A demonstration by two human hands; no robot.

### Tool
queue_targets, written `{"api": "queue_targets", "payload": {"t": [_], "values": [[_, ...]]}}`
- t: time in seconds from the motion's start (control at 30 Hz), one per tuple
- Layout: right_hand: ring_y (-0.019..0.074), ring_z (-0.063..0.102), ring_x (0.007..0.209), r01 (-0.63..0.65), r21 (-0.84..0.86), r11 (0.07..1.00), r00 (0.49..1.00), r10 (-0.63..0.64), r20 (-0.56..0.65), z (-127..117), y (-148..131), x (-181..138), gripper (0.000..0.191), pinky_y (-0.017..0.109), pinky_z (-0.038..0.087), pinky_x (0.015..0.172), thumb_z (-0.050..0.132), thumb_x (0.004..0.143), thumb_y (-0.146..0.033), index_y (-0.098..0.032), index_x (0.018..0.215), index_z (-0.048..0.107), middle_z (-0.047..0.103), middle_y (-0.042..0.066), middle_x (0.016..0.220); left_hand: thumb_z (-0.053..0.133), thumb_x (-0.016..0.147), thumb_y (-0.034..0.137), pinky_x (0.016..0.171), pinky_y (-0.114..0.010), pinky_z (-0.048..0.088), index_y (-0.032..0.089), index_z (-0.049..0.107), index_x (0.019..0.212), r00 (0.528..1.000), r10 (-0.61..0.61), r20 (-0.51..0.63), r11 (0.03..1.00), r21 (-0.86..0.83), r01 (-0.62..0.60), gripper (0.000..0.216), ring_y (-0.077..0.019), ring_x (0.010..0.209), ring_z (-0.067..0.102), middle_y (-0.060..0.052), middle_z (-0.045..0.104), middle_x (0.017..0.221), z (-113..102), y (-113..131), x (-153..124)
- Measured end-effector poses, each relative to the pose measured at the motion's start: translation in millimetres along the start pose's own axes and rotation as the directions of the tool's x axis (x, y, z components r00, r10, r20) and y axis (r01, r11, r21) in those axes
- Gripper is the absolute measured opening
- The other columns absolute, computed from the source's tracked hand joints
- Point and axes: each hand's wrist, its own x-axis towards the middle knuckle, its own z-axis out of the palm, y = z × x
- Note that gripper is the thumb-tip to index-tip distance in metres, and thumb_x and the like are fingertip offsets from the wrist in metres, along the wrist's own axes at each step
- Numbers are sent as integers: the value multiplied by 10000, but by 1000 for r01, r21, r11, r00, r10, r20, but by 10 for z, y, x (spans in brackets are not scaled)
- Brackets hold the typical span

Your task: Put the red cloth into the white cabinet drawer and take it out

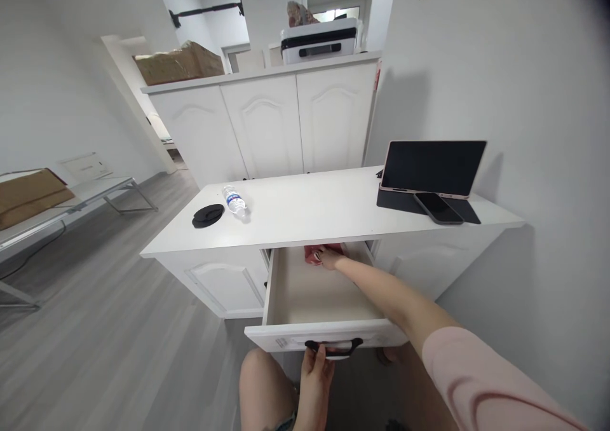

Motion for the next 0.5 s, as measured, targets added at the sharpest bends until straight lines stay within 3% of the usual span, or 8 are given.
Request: {"api": "queue_targets", "payload": {"t": [0.23, 0.5], "values": [[296, 511, 1391, -68, -24, 997, 997, 69, 27, -9, 358, -121, 770, 387, 430, 1092, 520, 788, -30, -130, 1546, 423, 312, 216, 1650, 974, 502, 451, 730, -249, 524, 205, 648, 747, 999, -1, -36, 1000, -8, 1, 476, -146, 756, 672, -24, 717, 787, 9, -24, 15], [321, 588, 1310, -46, -79, 996, 998, 49, 28, -65, 391, -304, 787, 357, 506, 993, 631, 730, 12, -96, 1497, 495, 354, 284, 1608, 962, 496, 487, 719, -255, 499, 213, 650, 789, 998, 12, -67, 999, 35, -10, 508, -148, 739, 668, -34, 719, 788, 46, -21, 13]]}}
